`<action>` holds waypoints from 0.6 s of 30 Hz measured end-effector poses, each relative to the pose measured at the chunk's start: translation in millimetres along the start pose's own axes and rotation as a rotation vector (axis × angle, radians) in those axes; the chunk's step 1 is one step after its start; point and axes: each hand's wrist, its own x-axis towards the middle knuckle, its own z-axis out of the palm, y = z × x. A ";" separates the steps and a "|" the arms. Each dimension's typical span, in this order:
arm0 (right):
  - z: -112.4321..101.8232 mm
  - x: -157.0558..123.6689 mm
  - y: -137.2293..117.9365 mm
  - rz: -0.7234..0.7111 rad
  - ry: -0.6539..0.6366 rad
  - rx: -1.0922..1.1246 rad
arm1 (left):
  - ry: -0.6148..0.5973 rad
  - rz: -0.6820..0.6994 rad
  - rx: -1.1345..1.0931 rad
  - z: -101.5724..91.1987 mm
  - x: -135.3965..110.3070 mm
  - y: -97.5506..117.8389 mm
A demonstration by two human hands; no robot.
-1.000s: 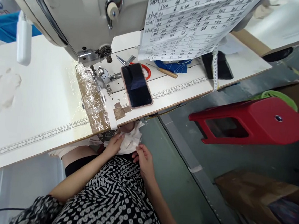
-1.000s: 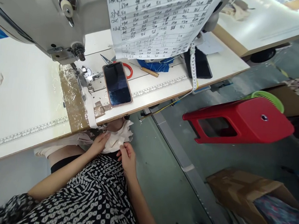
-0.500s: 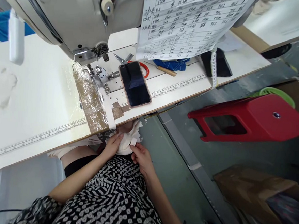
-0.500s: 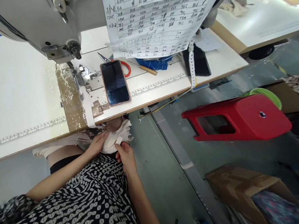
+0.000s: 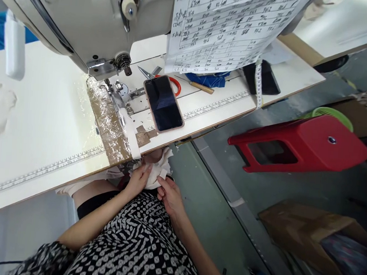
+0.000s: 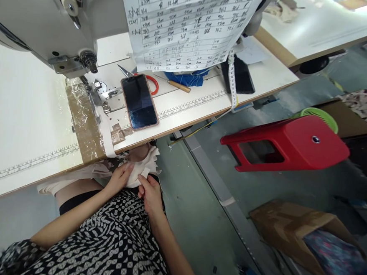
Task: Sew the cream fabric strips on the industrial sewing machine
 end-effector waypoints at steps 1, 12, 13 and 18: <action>-0.3 0.2 0.5 -0.003 0.001 -0.005 | -0.004 -0.005 -0.006 0.1 0.2 -0.8; -0.9 2.1 15.7 -0.213 0.135 -0.115 | -0.005 -0.041 -0.042 0.0 1.3 -5.1; -0.9 0.5 16.0 -0.237 0.145 -0.121 | -0.002 -0.037 -0.041 0.6 1.3 -4.7; -0.7 -6.8 12.8 -0.274 0.144 -0.122 | 0.014 -0.018 -0.017 3.7 2.4 -4.8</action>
